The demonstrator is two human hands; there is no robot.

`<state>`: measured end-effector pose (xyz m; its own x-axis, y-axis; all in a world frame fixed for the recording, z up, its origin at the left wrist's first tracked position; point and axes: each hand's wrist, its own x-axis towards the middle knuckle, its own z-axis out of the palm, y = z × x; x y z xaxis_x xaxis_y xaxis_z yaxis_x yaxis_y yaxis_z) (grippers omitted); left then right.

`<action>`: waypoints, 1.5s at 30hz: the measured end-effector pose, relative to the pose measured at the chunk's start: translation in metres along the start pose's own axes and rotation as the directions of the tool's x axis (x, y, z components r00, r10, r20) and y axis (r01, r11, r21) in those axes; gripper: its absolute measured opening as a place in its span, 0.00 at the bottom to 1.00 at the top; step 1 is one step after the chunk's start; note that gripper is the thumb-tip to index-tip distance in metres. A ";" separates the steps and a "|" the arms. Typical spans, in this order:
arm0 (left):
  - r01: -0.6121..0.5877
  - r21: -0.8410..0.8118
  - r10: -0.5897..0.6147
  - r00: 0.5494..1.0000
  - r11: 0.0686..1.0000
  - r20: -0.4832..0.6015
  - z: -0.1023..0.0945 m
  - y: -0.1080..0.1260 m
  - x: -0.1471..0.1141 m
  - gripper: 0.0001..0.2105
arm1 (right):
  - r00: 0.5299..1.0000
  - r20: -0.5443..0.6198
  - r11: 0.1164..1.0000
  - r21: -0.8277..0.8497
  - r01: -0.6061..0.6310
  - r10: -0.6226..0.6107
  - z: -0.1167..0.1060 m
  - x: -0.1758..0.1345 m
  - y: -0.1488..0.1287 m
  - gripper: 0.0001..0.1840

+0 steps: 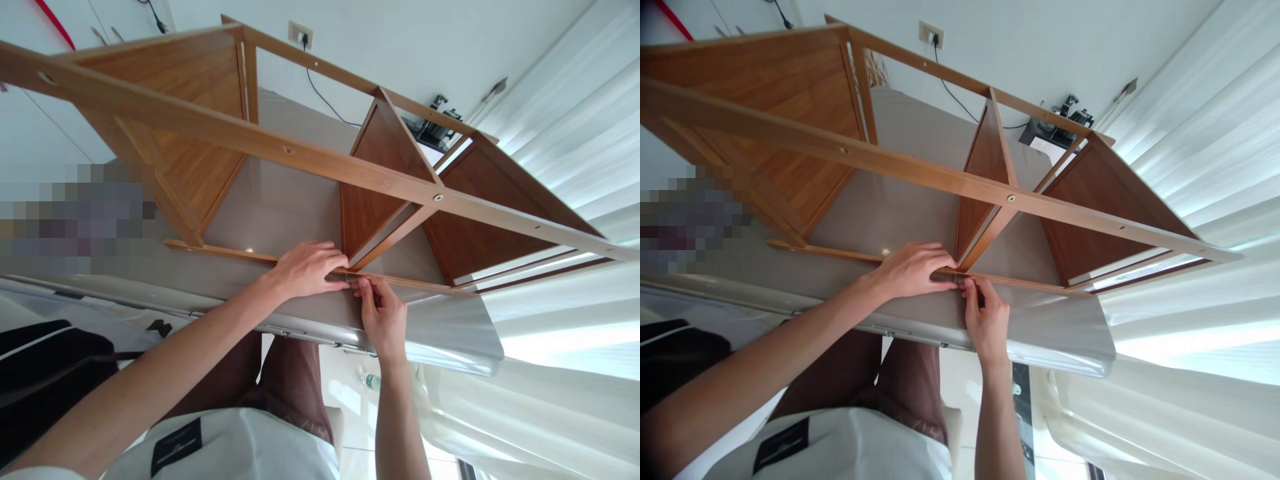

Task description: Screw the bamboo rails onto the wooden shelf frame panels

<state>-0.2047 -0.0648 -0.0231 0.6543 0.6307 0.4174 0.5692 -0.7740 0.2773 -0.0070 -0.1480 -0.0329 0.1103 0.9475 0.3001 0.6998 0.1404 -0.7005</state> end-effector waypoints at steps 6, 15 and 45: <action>0.010 -0.002 -0.010 1.000 1.000 0.004 0.002 -0.001 -0.001 0.14 | 0.997 -0.021 0.996 -0.044 0.073 -0.074 0.002 0.000 -0.001 0.15; -0.003 -0.012 0.003 1.000 1.000 -0.009 0.004 -0.002 -0.002 0.15 | 0.978 -0.004 0.968 -0.145 0.207 -0.210 0.000 0.004 -0.009 0.13; 0.001 -0.021 -0.001 1.000 1.000 -0.004 0.001 -0.001 -0.002 0.13 | 0.979 0.084 0.959 -0.203 0.197 -0.184 -0.010 0.013 -0.022 0.14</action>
<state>-0.2061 -0.0656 -0.0249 0.6517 0.6312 0.4205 0.5590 -0.7745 0.2961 -0.0143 -0.1419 -0.0073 -0.0799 0.9264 0.3679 0.8361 0.2632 -0.4813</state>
